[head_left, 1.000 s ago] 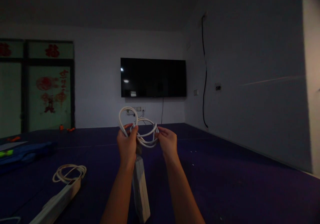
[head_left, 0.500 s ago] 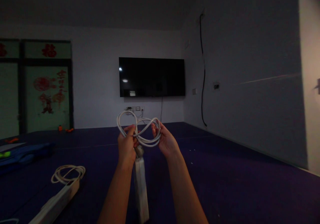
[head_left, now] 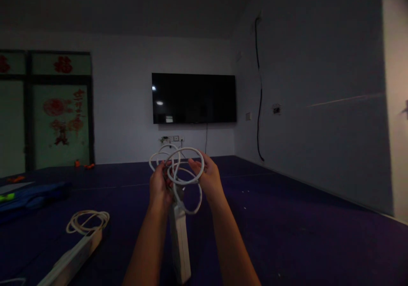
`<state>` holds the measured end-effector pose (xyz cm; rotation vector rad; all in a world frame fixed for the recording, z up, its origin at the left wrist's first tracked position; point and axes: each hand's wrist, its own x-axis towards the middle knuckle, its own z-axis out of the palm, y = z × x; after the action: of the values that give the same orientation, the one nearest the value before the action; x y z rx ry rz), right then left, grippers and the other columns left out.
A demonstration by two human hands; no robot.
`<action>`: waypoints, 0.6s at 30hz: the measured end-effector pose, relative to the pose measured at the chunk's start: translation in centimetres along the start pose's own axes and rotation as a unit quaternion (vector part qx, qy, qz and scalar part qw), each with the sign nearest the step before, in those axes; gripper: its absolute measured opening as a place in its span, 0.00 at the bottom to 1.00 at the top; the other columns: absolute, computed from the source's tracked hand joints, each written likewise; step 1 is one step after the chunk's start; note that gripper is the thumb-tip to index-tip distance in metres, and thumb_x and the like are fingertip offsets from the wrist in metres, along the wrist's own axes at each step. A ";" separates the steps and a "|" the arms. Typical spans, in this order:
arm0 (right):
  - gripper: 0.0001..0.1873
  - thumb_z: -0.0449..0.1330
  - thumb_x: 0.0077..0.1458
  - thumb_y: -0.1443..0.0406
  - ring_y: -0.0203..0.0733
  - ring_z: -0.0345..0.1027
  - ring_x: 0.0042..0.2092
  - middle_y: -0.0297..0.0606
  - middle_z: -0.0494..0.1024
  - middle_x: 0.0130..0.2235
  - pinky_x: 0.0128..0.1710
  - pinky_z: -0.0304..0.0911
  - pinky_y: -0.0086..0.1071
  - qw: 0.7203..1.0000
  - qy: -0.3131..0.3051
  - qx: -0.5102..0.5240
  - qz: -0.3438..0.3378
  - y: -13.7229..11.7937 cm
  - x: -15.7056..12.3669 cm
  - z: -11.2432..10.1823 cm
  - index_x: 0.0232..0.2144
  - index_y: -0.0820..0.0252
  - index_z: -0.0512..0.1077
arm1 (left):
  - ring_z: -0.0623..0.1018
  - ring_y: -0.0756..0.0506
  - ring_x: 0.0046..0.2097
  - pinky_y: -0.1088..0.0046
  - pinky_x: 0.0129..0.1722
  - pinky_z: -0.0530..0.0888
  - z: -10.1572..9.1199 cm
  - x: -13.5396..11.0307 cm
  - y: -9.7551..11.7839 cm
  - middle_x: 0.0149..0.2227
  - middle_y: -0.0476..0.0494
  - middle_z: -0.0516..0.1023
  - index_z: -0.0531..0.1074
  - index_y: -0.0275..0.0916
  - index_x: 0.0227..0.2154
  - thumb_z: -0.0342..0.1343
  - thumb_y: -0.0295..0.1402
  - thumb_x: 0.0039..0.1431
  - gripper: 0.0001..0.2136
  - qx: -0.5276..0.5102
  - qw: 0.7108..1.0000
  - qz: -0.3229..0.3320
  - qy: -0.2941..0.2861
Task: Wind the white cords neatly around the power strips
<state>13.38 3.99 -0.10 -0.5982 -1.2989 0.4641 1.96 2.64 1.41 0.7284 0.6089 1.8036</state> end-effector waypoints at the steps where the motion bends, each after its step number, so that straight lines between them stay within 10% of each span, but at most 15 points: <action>1: 0.26 0.62 0.45 0.54 0.48 0.67 0.46 0.46 0.73 0.46 0.42 0.63 0.39 1.000 -0.004 0.001 0.002 0.0 0.0 0.0 0.46 0.60 0.69 | 0.58 0.57 0.08 0.83 0.09 0.54 0.1 0.0 0.0 0.12 0.54 0.69 0.68 0.35 0.21 0.52 0.33 0.48 0.07 0.000 1.000 -0.005 -0.001; 8: 0.26 0.64 0.41 0.54 0.51 0.65 0.49 0.47 0.74 0.45 0.49 0.57 0.42 0.997 -0.030 -0.065 0.015 1.4 0.4 -0.8 0.41 0.63 0.72 | 0.57 0.58 0.08 0.83 0.09 0.55 0.3 -0.2 -0.3 0.16 0.52 0.73 0.67 0.36 0.23 0.52 0.33 0.47 0.06 -0.001 1.000 0.008 -0.025; 18: 0.22 0.58 0.50 0.57 0.45 0.68 0.46 0.40 0.74 0.45 0.46 0.61 0.37 0.954 -0.292 0.031 -0.065 0.4 -0.1 -0.5 0.48 0.58 0.68 | 0.69 0.53 0.15 0.81 0.15 0.63 0.1 -0.7 -0.3 0.16 0.54 0.72 0.70 0.36 0.30 0.61 0.42 0.38 0.17 0.067 0.992 0.078 -0.067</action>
<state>13.87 4.17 -0.48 -0.3246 -1.8649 0.5955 2.44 2.09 1.16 1.0038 0.6021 1.8516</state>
